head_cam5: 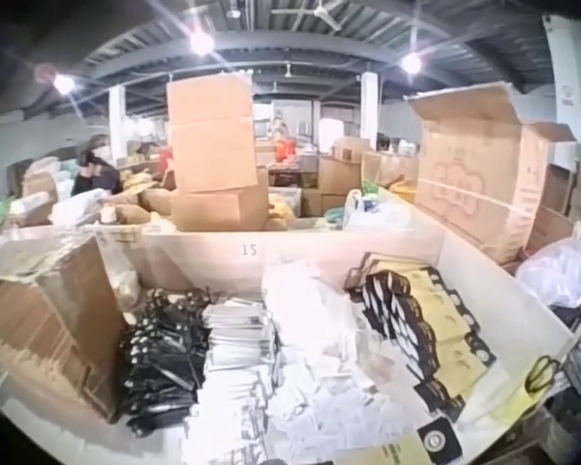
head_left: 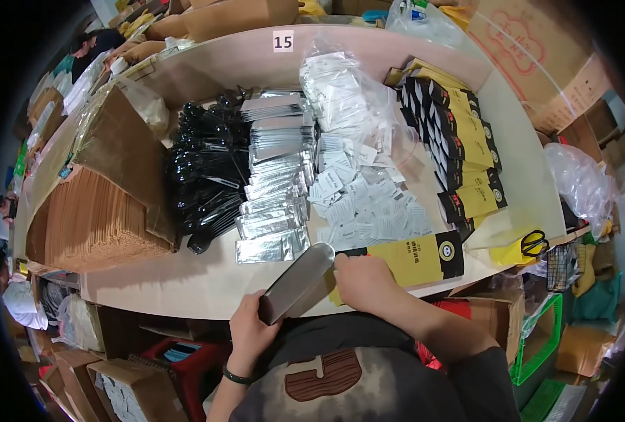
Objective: Packing silver and black items into yellow and black protective sleeves at a workstation.
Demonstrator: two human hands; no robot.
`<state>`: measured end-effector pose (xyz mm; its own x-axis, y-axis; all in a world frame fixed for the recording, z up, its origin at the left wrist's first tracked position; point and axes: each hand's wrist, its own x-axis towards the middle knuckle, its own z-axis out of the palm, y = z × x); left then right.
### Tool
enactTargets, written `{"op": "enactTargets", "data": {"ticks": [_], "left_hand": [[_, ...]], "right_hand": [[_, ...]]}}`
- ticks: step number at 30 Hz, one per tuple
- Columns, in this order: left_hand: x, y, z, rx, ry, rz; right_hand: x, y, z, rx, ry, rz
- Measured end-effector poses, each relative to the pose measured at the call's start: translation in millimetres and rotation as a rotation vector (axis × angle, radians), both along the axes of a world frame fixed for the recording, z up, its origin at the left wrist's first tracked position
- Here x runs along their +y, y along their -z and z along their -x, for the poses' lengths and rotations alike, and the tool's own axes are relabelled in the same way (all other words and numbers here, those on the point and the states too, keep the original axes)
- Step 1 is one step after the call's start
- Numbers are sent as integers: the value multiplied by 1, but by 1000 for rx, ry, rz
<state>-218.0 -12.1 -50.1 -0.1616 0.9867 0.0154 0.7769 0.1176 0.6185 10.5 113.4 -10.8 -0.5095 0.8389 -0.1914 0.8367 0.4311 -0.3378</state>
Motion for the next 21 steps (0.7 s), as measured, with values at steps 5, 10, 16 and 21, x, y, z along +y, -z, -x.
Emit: {"op": "enactTargets", "data": {"ticks": [5,10,16,21], "left_hand": [[1,-20,34,131,335,80],[55,-23,11,80,475,18],[64,-6,12,112,514,-98],[53,-10,-4,194,445,-170]], "right_hand": [[6,11,2,91,98,133],[-10,10,37,274,-156,80],[156,29,-28,113,367,-380],[187,70,-93,110,194,-469]]}}
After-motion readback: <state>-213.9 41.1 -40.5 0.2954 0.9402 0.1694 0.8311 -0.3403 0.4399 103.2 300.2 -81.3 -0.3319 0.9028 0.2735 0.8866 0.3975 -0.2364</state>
